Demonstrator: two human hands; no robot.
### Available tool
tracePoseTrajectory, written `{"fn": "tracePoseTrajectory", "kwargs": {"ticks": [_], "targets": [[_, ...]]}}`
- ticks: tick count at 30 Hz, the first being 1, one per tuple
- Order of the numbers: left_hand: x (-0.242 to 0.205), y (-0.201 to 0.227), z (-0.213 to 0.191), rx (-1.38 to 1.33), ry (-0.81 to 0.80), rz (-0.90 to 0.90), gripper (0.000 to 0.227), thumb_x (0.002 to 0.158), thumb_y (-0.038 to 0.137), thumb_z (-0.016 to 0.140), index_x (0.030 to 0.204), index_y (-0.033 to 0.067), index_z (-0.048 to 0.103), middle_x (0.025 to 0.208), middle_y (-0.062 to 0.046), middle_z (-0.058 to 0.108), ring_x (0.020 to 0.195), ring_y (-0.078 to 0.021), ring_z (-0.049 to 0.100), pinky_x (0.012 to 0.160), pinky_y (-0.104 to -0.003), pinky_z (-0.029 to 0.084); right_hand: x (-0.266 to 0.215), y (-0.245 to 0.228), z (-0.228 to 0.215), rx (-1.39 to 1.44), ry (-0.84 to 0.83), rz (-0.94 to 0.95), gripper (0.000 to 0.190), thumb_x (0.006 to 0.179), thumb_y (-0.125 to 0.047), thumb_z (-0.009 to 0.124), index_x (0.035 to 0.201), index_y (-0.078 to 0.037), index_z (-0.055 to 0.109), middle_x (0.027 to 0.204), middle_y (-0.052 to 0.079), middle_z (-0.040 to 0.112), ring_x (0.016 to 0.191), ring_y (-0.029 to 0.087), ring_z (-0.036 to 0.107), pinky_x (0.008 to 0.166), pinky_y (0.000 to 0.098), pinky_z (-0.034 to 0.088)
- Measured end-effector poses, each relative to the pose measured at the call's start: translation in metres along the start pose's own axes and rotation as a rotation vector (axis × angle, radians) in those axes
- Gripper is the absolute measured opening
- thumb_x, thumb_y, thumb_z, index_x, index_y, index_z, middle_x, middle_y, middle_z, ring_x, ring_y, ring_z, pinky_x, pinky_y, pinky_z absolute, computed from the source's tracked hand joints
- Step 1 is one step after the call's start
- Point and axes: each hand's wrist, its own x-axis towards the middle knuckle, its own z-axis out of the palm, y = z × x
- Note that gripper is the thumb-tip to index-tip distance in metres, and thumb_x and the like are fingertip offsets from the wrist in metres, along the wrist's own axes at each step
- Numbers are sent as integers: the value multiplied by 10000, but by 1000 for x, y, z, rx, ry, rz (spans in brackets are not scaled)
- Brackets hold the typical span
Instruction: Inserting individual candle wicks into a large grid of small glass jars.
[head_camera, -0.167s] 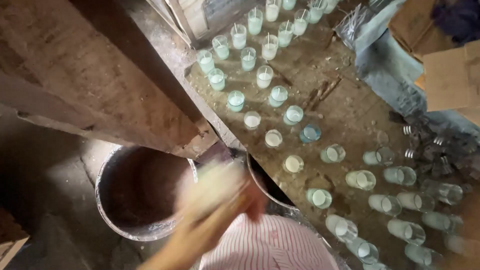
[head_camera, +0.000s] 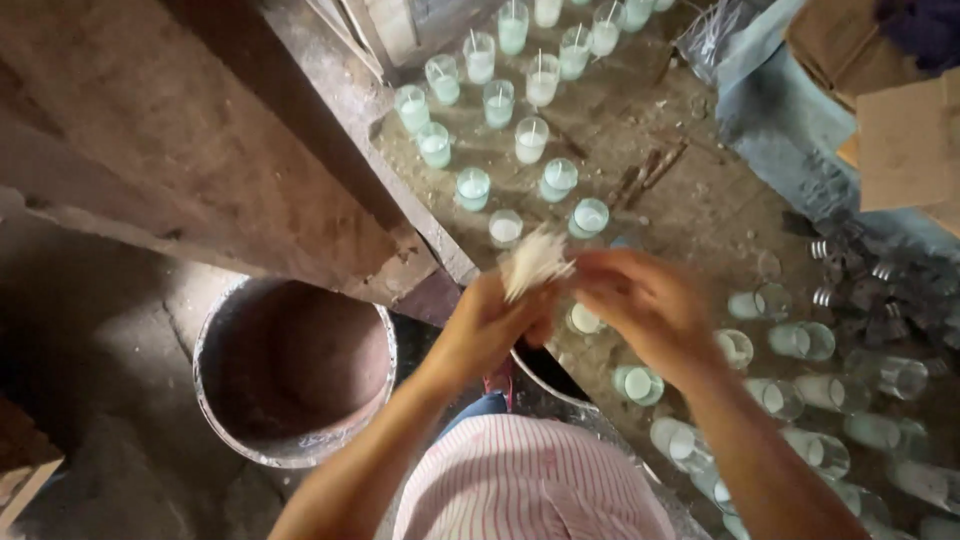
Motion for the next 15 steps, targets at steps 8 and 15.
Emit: {"fn": "tracePoseTrajectory", "kwargs": {"ticks": [8,15], "targets": [[59,-68,9,-15,-35,112,177,997,170,593,964,2,636,686,-129,680,615,-202,704,570,-306,617,61,83,16,30,72,-338,77,864,-60,824,926,-28,790,715,105,737,664,110,687,586,292,586],[58,-121,12,-185,15,-51,255,1002,221,622,956,-28,649,743,-161,691,661,-229,717,625,-326,632,67,121,16,41,-6,-241,92,877,0,766,961,37,755,793,165,726,724,183,719,644,355,632]]}}
